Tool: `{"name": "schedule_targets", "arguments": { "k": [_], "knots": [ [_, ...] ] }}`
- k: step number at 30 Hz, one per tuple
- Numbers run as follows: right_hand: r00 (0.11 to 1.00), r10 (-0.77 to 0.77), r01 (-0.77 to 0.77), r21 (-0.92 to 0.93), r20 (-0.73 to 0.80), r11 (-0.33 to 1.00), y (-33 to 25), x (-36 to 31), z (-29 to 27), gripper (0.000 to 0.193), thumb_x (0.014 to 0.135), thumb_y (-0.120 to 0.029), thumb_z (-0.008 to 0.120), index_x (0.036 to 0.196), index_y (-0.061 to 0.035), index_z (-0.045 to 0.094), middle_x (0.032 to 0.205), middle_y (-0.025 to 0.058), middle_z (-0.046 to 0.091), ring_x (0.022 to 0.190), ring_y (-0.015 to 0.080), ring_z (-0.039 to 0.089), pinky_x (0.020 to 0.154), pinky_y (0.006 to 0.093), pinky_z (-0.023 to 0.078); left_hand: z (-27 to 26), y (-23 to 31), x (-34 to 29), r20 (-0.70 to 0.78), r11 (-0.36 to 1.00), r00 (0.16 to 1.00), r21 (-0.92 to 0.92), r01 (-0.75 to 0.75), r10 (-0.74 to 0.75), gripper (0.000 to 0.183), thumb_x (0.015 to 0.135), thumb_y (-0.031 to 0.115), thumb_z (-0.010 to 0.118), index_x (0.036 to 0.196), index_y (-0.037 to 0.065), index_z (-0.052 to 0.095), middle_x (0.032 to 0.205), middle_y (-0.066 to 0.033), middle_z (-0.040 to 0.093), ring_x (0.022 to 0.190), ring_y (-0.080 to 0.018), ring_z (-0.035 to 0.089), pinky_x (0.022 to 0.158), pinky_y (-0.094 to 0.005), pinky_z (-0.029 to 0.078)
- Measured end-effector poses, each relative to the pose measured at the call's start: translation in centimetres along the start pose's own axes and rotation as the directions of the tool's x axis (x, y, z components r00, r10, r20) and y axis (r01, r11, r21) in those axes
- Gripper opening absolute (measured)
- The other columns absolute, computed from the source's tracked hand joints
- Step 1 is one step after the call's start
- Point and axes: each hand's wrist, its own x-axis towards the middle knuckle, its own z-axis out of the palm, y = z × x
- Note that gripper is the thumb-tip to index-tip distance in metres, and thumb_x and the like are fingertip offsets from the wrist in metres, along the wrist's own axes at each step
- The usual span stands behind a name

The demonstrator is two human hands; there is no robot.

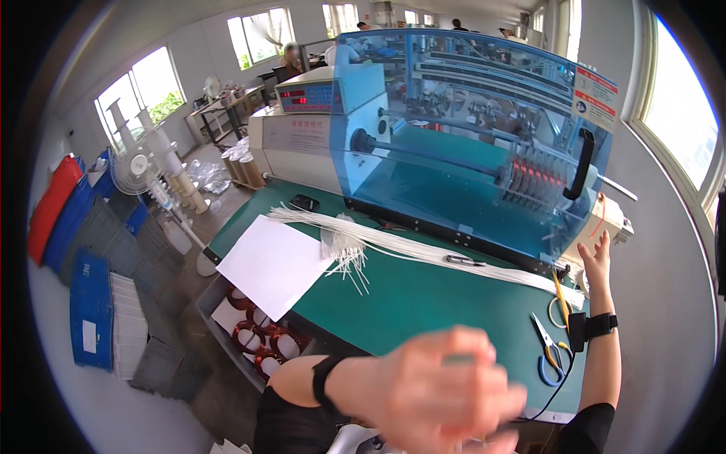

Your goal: The user is winding copper wire onto a multi-chambered coil form using an industrial winding machine, then securing and bundling the finished coils.

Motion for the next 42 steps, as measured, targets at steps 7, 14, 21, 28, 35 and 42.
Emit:
{"name": "schedule_targets", "arguments": {
  "k": [7,14,21,28,35,42],
  "knots": [
    [0.984,0.123,-0.087,0.262,-0.125,0.961,-4.9,1.7,9.1,0.092,0.070,-0.034,0.078,0.137,0.0046,0.026,0.125,0.0235,0.047,0.116,0.0307,0.048,0.098,0.0371,0.038,2.3,-16.5,-1.8,0.015,0.826,0.869,0.318,0.465,-0.495,0.035,0.078,0.003,0.063,0.110,0.004,0.049,0.093,-0.0103,0.057,0.082,-0.0256,0.060,0.073,-0.0365,0.049],
    [0.975,-0.217,0.222,0.364,-0.055,0.904,-10.7,-1.1,16.7,0.098,0.073,-0.022,0.076,0.141,0.0064,0.012,0.135,0.0264,0.037,0.126,0.0349,0.038,0.105,0.0384,0.031,7.4,-28.0,0.9,-0.124,0.721,0.867,0.504,0.475,-0.483,0.080,0.076,0.021,0.070,0.138,-0.003,0.025,0.122,-0.0228,0.046,0.109,-0.0361,0.049,0.090,-0.0404,0.045],
    [0.786,-0.401,0.322,0.243,0.471,0.915,-14.7,-9.1,12.2,0.062,0.077,-0.014,0.067,0.131,0.0038,0.041,0.135,0.0239,0.040,0.126,0.0377,0.040,0.104,0.0384,0.033,-2.8,-32.4,-3.6,-0.388,0.557,0.815,0.597,0.577,-0.430,0.067,0.083,0.015,0.060,0.139,-0.002,0.027,0.118,-0.0247,0.054,0.100,-0.0388,0.058,0.081,-0.0413,0.049],
    [0.916,0.186,-0.150,-0.125,0.355,0.981,-2.5,-18.5,0.3,0.026,0.074,-0.003,0.063,0.100,0.0029,0.060,0.097,0.0144,0.059,0.087,0.0272,0.060,0.069,0.0326,0.047,-19.0,-38.7,-10.4,-0.680,0.250,0.626,0.576,0.778,-0.381,0.036,0.079,0.022,0.067,0.110,0.003,0.061,0.096,-0.0200,0.065,0.090,-0.0348,0.063,0.078,-0.0405,0.049],
    [0.950,0.286,-0.246,-0.268,0.123,0.931,0.0,-22.5,-4.2,0.017,0.073,-0.003,0.063,0.088,0.0015,0.057,0.079,0.0129,0.052,0.075,0.0278,0.055,0.067,0.0354,0.045,-36.4,-42.2,-17.3,-0.709,0.306,0.314,0.145,0.941,-0.631,0.068,0.082,0.032,0.068,0.136,0.003,0.037,0.124,-0.0084,0.052,0.113,-0.0179,0.048,0.091,-0.0378,0.039],
    [0.982,0.184,-0.156,-0.369,0.043,0.916,0.3,-22.0,-4.2,0.026,0.073,-0.004,0.062,0.098,0.0012,0.056,0.091,0.0142,0.052,0.087,0.0290,0.054,0.077,0.0364,0.045,-28.6,-36.2,-18.1,-0.567,0.209,0.201,0.052,0.977,-0.799,0.055,0.090,0.027,0.058,0.137,0.008,0.039,0.128,-0.0091,0.053,0.107,-0.0158,0.057,0.090,-0.0314,0.039]
  ]
}}
